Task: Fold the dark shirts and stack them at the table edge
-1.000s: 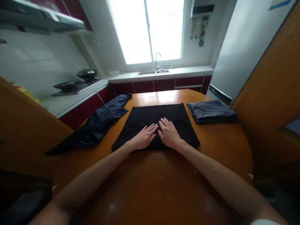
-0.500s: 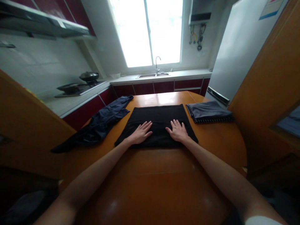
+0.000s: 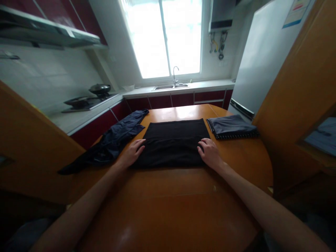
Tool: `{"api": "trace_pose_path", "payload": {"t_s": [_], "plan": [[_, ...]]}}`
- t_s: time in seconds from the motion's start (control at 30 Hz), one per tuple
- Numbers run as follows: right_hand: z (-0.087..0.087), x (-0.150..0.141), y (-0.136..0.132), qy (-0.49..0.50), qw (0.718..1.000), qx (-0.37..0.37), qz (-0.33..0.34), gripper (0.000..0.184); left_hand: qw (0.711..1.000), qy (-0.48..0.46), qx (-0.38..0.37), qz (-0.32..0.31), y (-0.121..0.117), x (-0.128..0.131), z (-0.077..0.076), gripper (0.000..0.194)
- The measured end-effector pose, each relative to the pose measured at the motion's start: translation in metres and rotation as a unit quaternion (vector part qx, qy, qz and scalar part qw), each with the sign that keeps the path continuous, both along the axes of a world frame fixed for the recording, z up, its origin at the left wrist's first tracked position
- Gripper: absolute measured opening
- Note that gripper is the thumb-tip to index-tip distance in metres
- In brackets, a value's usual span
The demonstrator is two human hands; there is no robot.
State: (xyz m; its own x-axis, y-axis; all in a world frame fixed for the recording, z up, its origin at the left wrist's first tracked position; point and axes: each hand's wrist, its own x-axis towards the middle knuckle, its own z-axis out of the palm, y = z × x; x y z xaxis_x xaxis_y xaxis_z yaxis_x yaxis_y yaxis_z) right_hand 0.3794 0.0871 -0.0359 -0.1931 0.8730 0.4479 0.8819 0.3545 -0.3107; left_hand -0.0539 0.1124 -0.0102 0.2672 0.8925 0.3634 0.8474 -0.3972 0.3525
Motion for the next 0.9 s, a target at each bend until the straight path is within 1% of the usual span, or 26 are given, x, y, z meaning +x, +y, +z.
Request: {"api": "trace_pose_path", "payload": {"t_s": [0.03, 0.1, 0.17, 0.23, 0.3, 0.37, 0.47, 0.53, 0.63, 0.7, 0.77, 0.8, 0.83, 0.87, 0.9], "plan": [[0.000, 0.005, -0.013, 0.007, 1.000, 0.009, 0.027, 0.035, 1.000, -0.005, -0.003, -0.006, -0.014, -0.004, 0.003, 0.052], [-0.003, 0.017, -0.039, 0.000, 0.998, 0.013, 0.069, 0.029, 0.999, -0.004, -0.034, -0.011, -0.043, -0.014, 0.006, 0.047], [-0.008, 0.030, -0.058, -0.017, 0.995, 0.008, 0.096, 0.027, 0.998, -0.002, -0.062, -0.012, -0.067, -0.024, 0.002, 0.047], [-0.012, 0.041, -0.068, -0.033, 0.994, 0.007, 0.106, 0.027, 0.998, -0.010, -0.066, -0.004, -0.082, -0.031, -0.005, 0.046], [-0.013, 0.048, -0.069, -0.049, 0.993, 0.010, 0.105, 0.028, 0.998, -0.025, -0.057, 0.004, -0.087, -0.035, -0.011, 0.041], [-0.011, 0.052, -0.064, -0.065, 0.992, 0.007, 0.105, 0.028, 0.998, -0.041, -0.051, 0.007, -0.085, -0.035, -0.013, 0.037], [-0.004, 0.054, -0.060, -0.069, 0.991, -0.010, 0.117, 0.025, 0.996, -0.064, -0.063, 0.011, -0.084, -0.031, -0.012, 0.036], [-0.001, 0.058, -0.065, -0.060, 0.989, -0.025, 0.131, 0.024, 0.994, -0.071, -0.079, 0.015, -0.095, -0.027, -0.008, 0.037], [0.004, 0.073, -0.089, -0.049, 0.983, -0.077, 0.160, 0.025, 0.990, -0.059, -0.131, 0.004, -0.132, -0.024, 0.001, 0.041], [0.010, 0.087, -0.107, -0.045, 0.973, -0.137, 0.181, 0.024, 0.978, -0.046, -0.203, -0.022, -0.158, -0.026, 0.012, 0.049], [0.021, 0.098, -0.116, -0.038, 0.959, -0.196, 0.203, 0.018, 0.954, -0.035, -0.290, -0.067, -0.172, -0.030, 0.027, 0.057], [0.028, 0.101, -0.115, -0.032, 0.952, -0.218, 0.212, 0.013, 0.942, -0.036, -0.322, -0.086, -0.172, -0.032, 0.035, 0.058], [0.035, 0.103, -0.108, -0.025, 0.949, -0.230, 0.215, 0.010, 0.936, -0.041, -0.337, -0.096, -0.166, -0.034, 0.042, 0.057], [0.042, 0.102, -0.097, -0.017, 0.949, -0.233, 0.210, 0.012, 0.937, -0.052, -0.333, -0.094, -0.154, -0.034, 0.048, 0.053], [0.049, 0.098, -0.082, -0.008, 0.954, -0.228, 0.196, 0.017, 0.945, -0.069, -0.310, -0.074, -0.138, -0.034, 0.052, 0.048]]}}
